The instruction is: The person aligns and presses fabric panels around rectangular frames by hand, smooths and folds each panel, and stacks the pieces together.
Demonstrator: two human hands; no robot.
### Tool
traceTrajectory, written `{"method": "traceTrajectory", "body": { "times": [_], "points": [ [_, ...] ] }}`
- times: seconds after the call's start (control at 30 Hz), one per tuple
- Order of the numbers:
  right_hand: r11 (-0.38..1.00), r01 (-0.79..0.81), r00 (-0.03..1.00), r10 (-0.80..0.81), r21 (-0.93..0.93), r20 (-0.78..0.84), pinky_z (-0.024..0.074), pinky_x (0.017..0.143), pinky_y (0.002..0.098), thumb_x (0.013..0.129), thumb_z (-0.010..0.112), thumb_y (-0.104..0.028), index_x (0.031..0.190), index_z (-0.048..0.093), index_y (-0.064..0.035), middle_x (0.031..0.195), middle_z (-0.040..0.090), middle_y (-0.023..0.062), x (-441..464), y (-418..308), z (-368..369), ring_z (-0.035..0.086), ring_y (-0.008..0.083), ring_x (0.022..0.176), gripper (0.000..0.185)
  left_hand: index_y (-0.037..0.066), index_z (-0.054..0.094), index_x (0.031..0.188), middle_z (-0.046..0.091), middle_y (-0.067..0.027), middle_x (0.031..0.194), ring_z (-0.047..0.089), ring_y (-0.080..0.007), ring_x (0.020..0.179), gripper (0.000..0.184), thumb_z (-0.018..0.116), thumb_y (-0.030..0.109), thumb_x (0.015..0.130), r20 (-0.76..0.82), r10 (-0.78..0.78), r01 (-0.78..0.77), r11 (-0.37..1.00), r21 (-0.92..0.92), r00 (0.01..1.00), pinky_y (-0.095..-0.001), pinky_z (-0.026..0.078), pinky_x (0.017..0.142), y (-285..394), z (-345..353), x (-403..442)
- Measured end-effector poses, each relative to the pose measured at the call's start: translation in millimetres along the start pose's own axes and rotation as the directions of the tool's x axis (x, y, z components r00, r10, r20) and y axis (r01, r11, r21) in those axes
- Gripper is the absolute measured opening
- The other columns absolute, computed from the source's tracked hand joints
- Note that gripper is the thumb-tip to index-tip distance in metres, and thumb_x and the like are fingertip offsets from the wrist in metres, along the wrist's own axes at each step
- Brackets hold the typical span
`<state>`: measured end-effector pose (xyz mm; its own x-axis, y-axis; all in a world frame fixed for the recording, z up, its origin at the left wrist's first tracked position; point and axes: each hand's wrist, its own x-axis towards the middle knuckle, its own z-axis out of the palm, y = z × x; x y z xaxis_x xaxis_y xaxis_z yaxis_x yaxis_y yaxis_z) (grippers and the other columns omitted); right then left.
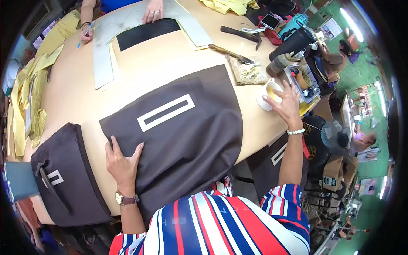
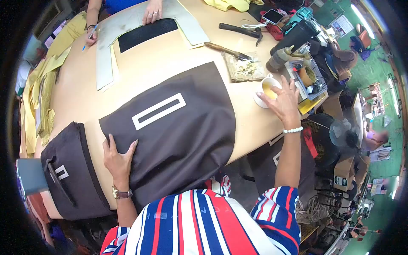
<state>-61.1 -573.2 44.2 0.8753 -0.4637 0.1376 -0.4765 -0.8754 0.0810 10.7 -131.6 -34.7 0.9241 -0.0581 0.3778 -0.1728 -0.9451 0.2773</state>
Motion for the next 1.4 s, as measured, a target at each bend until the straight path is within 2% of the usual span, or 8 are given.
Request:
{"method": "traceTrajectory", "body": {
  "times": [0.23, 0.47, 0.6, 0.73, 0.8, 0.9, 1.0, 1.4],
  "points": [
    [0.997, -0.058, 0.967, 0.068, -0.047, 0.244, 0.01, 0.106, 0.0574, 0.072, 0.051, -0.068, 0.109, 0.065, -0.012, 0.145, 0.023, 0.0189, 12.1, 0.9, 10.3, 0.013, 0.0411, 0.134, 0.069, -0.006, 0.055, 0.112, 0.053, -0.0209, 0.109, 0.059, -0.0348, 0.09, 0.072, 0.077, 0.043, 0.064, -0.008, 0.008, -0.008, 1.0, 0.005, 1.0, -0.0387, 0.049, 0.075, -1.8, 0.8, 0.0],
    [0.999, 0.031, 0.969, -0.021, 0.036, -0.247, 0.015, 0.101, 0.0634, 0.07, 0.056, -0.012, 0.08, 0.065, -0.0112, 0.134, 0.039, 0.0171, -8.8, 24.7, 2.4, 0.022, 0.0416, 0.131, 0.014, -0.006, 0.056, 0.111, 0.053, -0.0207, 0.11, 0.059, -0.0342, 0.09, 0.071, 0.076, 0.042, 0.064, -0.021, 0.024, -0.024, 1.0, 0.001, 0.999, -0.0382, 0.049, 0.076, -0.8, 0.3, -0.7],
    [0.992, 0.078, 0.996, -0.083, -0.099, -0.044, 0.0149, 0.102, 0.0629, 0.069, 0.049, 0.004, 0.08, 0.065, -0.0114, 0.134, 0.039, 0.0171, -28.1, 7.9, -7.8, 0.025, 0.0416, 0.13, 0.025, -0.007, 0.056, 0.11, 0.054, -0.021, 0.108, 0.059, -0.0344, 0.09, 0.07, 0.076, 0.042, 0.065, -0.026, 0.037, -0.038, 0.999, -0.011, 0.999, -0.0379, 0.049, 0.075, -2.1, 1.1, -0.3],
    [0.943, 0.332, 0.933, -0.324, 0.03, -0.158, 0.0286, 0.101, 0.0499, 0.065, 0.046, 0.009, 0.087, 0.064, -0.0079, 0.125, 0.046, 0.0195, -32.0, -47.1, -21.9, 0.038, 0.0385, 0.123, 0.032, -0.009, 0.055, 0.109, 0.054, -0.0225, 0.106, 0.059, -0.0346, 0.087, 0.074, 0.076, 0.044, 0.063, -0.042, 0.069, -0.069, 0.998, -0.006, 0.997, -0.0376, 0.049, 0.074, -4.3, 2.5, -0.1],
    [0.801, 0.399, 0.917, -0.361, 0.446, -0.171, 0.0337, 0.099, 0.0435, 0.064, 0.044, 0.01, 0.093, 0.063, -0.0059, 0.123, 0.048, 0.0201, -33.9, -93.9, -29.1, 0.042, 0.037, 0.119, 0.038, -0.009, 0.054, 0.109, 0.054, -0.0222, 0.106, 0.059, -0.0342, 0.086, 0.074, 0.076, 0.044, 0.063, -0.032, 0.06, -0.06, 0.998, -0.011, 0.998, -0.0374, 0.049, 0.073, -5.2, 2.0, 0.1],
    [0.483, 0.366, 0.881, -0.456, 0.796, -0.128, 0.0383, 0.096, 0.0357, 0.063, 0.039, 0.01, 0.105, 0.06, -0.0033, 0.121, 0.048, 0.0216, -36.9, -153.9, -17.5, 0.048, 0.035, 0.113, 0.048, -0.009, 0.054, 0.11, 0.054, -0.0208, 0.105, 0.059, -0.0328, 0.084, 0.075, 0.076, 0.045, 0.063, -0.028, 0.058, -0.059, 0.998, -0.011, 0.998, -0.0368, 0.05, 0.071, -6.1, 2.2, -0.1],
    [0.44, 0.294, 0.9, -0.426, 0.849, -0.091, 0.0348, 0.1, 0.0376, 0.066, 0.037, 0.011, 0.11, 0.06, -0.0053, 0.124, 0.045, 0.0238, -27.5, -180.7, 32.8, 0.045, 0.0364, 0.115, 0.052, -0.009, 0.055, 0.109, 0.054, -0.0209, 0.104, 0.059, -0.0336, 0.082, 0.073, 0.078, 0.043, 0.062, -0.033, 0.04, -0.041, 0.998, -0.041, 0.999, -0.0376, 0.049, 0.071, -3.5, -0.8, 1.1],
    [0.896, 0.437, 0.895, -0.442, -0.077, -0.062, 0.0267, 0.102, 0.0486, 0.08, 0.048, -0.007, 0.129, 0.045, -0.01, 0.137, 0.034, 0.0156, -38.5, -211.7, 56.4, 0.034, 0.0351, 0.123, 0.049, -0.009, 0.055, 0.109, 0.054, -0.0207, 0.104, 0.059, -0.0334, 0.083, 0.073, 0.078, 0.043, 0.062, -0.005, 0.036, -0.036, 0.999, -0.031, 0.999, -0.0375, 0.049, 0.071, -4.1, -0.5, 1.8]
  ]
}}
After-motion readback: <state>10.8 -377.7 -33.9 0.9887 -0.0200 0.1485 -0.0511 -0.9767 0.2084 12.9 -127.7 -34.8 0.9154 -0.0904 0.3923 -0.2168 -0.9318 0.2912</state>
